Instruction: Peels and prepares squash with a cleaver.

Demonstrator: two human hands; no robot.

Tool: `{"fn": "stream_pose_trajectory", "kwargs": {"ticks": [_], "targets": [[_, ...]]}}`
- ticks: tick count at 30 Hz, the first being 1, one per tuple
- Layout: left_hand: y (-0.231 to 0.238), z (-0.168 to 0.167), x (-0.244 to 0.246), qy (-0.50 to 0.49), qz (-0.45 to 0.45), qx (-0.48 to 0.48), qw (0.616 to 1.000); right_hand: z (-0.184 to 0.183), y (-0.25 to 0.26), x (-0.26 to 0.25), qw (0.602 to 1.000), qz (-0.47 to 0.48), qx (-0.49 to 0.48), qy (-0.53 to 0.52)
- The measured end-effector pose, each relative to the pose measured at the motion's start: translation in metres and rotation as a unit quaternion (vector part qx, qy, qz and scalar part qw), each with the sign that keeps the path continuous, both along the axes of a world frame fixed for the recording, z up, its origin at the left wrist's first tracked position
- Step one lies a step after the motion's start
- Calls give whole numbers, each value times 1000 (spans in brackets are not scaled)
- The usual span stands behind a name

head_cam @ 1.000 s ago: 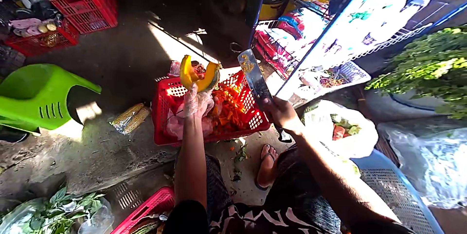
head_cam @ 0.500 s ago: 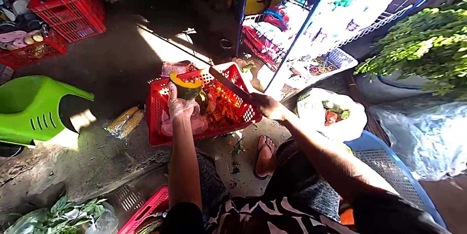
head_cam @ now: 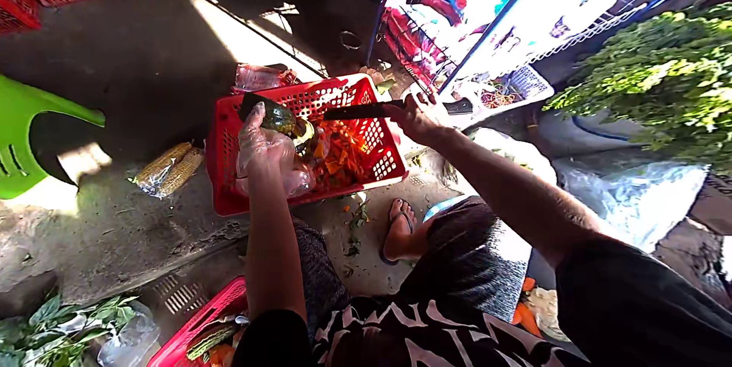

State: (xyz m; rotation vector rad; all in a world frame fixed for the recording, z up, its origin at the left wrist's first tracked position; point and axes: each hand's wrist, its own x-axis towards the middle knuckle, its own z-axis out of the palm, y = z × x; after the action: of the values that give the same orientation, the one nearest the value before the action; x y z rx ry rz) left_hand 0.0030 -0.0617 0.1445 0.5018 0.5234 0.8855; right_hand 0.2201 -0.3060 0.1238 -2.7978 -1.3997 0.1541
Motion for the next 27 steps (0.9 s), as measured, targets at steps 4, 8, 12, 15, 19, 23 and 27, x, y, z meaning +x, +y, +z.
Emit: {"fn": "stream_pose_trajectory", "kwargs": {"ticks": [4,8,12,15,19,23,27], "targets": [[14,9,5,1,37,68,997,39,24,-41,990,-72,101,67],[31,8,0,-11,96,94,991,25,43,-79,978,-120,68,153],[52,6,-15,126,97,154,975,-9,42,-76,964,-90,-83,237],[62,0,-41,278,22,256,926,-6,44,-76,973,-49,-60,215],[60,-14,-69,485,-144,336,795,-2,82,-110,967,24,-157,199],[62,-25,-80,542,-197,370,729,-42,114,-139,944,159,-181,227],[59,-18,-81,516,-172,359,758,-30,106,-129,890,250,-286,253]]}}
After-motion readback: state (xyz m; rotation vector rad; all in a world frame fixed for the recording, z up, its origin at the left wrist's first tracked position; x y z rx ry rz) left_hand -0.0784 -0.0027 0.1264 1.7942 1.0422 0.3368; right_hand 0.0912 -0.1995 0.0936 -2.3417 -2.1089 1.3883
